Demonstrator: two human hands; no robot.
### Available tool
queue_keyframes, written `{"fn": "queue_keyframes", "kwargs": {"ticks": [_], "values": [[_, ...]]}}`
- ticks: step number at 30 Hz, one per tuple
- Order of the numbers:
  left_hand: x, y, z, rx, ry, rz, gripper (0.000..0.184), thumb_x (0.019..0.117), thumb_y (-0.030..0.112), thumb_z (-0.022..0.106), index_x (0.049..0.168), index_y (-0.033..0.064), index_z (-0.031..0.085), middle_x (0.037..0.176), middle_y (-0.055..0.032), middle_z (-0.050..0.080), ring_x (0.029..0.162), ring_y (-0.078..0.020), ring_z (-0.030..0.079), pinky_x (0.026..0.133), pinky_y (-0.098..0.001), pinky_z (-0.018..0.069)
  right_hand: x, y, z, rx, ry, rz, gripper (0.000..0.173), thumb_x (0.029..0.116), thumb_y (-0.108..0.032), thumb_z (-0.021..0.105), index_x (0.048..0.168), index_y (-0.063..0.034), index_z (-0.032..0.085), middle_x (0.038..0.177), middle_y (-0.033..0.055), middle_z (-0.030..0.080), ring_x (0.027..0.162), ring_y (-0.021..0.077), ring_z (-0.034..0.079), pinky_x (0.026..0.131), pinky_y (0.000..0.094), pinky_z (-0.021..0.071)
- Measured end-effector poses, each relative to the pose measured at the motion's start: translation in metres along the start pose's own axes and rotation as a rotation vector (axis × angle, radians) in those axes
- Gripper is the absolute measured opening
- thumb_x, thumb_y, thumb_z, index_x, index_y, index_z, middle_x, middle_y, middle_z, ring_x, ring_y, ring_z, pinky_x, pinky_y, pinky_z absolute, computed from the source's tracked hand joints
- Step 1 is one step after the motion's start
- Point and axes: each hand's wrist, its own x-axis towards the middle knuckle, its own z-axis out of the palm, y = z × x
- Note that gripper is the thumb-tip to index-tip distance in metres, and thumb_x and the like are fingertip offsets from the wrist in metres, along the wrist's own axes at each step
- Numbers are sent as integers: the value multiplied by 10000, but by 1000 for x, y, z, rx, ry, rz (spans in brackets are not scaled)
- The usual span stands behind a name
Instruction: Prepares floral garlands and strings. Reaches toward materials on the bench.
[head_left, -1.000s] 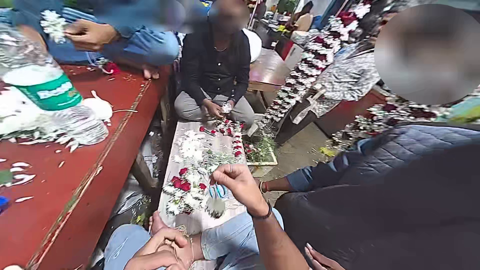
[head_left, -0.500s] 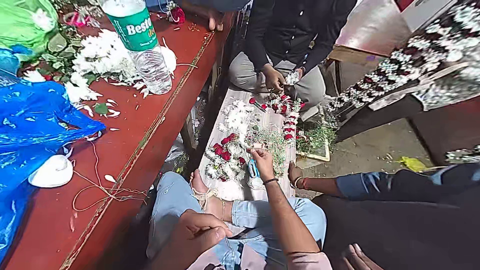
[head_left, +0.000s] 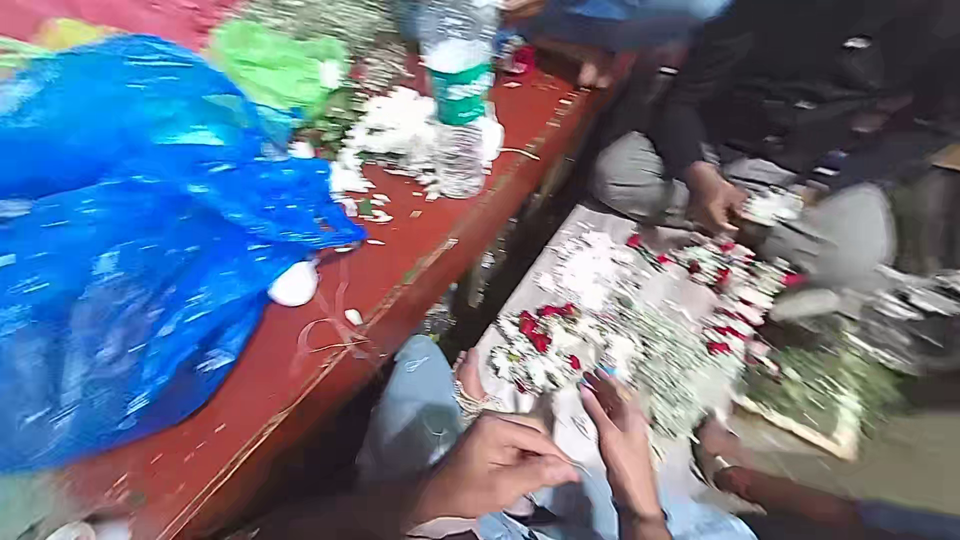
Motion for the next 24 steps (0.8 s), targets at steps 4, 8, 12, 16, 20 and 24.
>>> {"fn": "queue_keyframes", "kwargs": {"ticks": [4,8,12,16,20,24], "values": [[11,-13,2,163,126,76,242,997,237,652,954,57,808,1450,-224,547,1506,-317,327,1276,-551,136,-49,-78,38,742,-431,-123,356,1042,-353,567,1281,-134,714,1206,46,736,1109,137,690,966,312,563],[15,7,-15,-161,134,30,267,1016,122,561,930,-78,716,1155,-168,687,1144,-200,624,1011,-365,504,-56,-83,58,798,-340,-222,80,939,-227,744,954,-167,795,838,-8,733,608,17,581,529,183,470],[24,53,-75,18,357,157,282,1036,163,523,950,-33,707,992,-110,730,983,-200,699,922,-416,574,-51,-62,55,706,-404,-245,64,927,-228,764,964,-184,793,716,-39,676,539,11,529,488,184,439],[52,137,-186,758,689,255,207,1026,122,559,1080,-10,709,1104,-106,715,1055,-185,684,947,-404,580,-45,-36,57,787,-430,-77,117,914,-258,768,905,-141,766,631,-19,588,477,26,455,425,199,365],[77,210,-282,1207,958,-189,331,993,350,608,1117,64,722,1151,-151,700,1111,-289,662,969,-545,519,-37,-22,61,802,-397,13,112,911,-251,751,865,-149,746,577,-41,516,455,24,425,409,203,338],[95,224,-373,1330,961,-659,417,928,331,609,1122,-29,686,1153,-322,658,1141,-516,615,920,-764,444,-33,-9,65,859,-375,102,105,913,-195,729,841,-119,719,559,-35,490,442,38,426,404,205,346]]}}
